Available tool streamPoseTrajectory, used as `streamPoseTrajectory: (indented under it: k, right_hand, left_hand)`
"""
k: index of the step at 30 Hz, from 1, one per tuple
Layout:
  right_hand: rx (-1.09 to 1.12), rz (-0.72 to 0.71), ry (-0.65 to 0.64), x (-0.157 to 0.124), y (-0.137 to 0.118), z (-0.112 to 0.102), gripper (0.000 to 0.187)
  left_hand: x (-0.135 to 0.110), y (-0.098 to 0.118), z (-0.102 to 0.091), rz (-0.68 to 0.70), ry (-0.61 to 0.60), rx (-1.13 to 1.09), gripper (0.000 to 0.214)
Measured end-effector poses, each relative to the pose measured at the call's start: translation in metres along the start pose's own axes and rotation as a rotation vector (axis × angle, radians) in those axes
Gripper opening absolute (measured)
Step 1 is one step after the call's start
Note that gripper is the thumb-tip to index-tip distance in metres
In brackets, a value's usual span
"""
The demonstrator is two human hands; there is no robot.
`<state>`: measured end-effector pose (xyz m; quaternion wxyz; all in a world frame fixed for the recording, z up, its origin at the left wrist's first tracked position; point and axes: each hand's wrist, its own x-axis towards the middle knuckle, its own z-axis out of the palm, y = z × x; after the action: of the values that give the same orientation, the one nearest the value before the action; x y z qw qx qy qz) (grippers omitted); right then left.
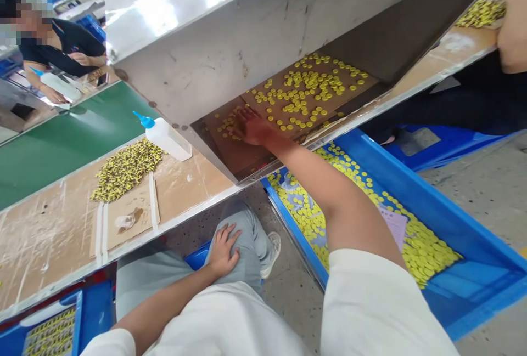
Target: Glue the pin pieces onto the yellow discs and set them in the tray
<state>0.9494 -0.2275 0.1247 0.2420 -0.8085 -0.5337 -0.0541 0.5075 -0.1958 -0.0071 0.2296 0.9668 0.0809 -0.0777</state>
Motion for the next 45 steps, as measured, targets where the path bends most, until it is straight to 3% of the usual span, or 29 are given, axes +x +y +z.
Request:
streamPoseTrajectory:
  k: [4,9,13,17,20,23,26,29,32,38,42,45]
  right_hand:
    - [-0.016,-0.038,-0.093,-0.009,0.004,0.010,0.080]
    - [0.001,-0.047,-0.078,0.003,0.004,0.018,0.073]
    - [-0.011,-0.037,-0.042,0.001,-0.002,0.011,0.077]
    - [-0.004,-0.147,-0.166,-0.009,-0.014,0.004,0.068]
    - [-0.012,-0.128,-0.184,-0.009,-0.021,-0.002,0.068]
    - [-0.057,-0.002,-0.030,-0.003,-0.010,-0.018,0.073]
    - [-0.147,0.301,0.083,-0.003,0.028,-0.046,0.081]
    - [-0.204,0.742,0.031,-0.013,0.078,-0.074,0.093]
    - [-0.161,0.924,-0.068,-0.024,0.110,-0.087,0.099]
    - [-0.143,0.731,-0.144,-0.025,0.107,-0.066,0.103]
    - [-0.168,0.626,-0.054,-0.024,0.107,-0.061,0.081]
    - [-0.188,0.671,0.012,-0.026,0.122,-0.072,0.071]
  left_hand:
    - [0.001,0.003,0.000,0.017,0.002,0.002,0.058]
    - [0.001,0.005,0.003,0.023,0.000,0.009,0.059]
    - [0.000,0.004,0.004,0.024,0.006,0.010,0.058]
    - [0.000,0.003,0.003,0.025,-0.001,0.017,0.058]
    - [0.001,0.004,0.002,0.024,-0.002,0.028,0.058]
    - [0.001,0.005,0.002,0.014,-0.002,0.035,0.057]
    - [0.001,0.006,0.000,0.005,-0.020,0.031,0.058]
    - [0.001,0.007,-0.003,0.006,-0.023,0.029,0.058]
    - [0.000,0.008,-0.004,0.004,-0.024,0.026,0.058]
    - [0.004,0.004,0.001,0.020,-0.022,0.017,0.059]
    - [0.006,0.002,0.002,0.030,-0.022,0.030,0.057]
    - [0.005,0.000,0.002,0.033,-0.016,0.040,0.058]
